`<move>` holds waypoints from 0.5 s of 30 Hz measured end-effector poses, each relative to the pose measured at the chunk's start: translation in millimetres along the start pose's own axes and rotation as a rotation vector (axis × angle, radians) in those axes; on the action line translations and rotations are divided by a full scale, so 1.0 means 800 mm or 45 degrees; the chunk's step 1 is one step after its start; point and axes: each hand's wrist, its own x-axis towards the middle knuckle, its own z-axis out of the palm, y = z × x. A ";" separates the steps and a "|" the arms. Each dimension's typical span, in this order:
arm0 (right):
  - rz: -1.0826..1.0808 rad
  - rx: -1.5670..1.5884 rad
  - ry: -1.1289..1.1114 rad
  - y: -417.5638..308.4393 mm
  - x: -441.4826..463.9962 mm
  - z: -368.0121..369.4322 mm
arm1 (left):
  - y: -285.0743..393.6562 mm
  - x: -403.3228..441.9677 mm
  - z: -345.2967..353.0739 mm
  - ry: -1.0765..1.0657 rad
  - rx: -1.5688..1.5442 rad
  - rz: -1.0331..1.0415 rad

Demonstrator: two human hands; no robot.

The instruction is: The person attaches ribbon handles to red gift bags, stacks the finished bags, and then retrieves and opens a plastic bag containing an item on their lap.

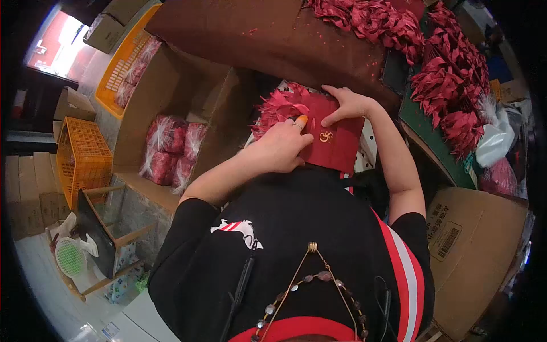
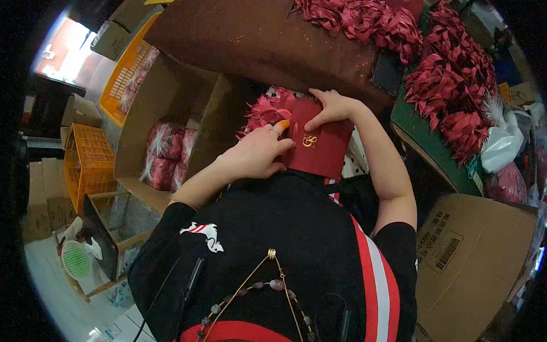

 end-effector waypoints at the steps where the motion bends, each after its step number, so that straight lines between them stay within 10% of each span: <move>1: 0.006 -0.016 -0.025 -0.002 -0.001 -0.002 | 0.001 0.000 0.000 0.015 -0.005 -0.013; 15: -0.225 -0.033 0.196 -0.035 -0.045 -0.008 | 0.020 -0.011 -0.009 0.071 0.089 0.034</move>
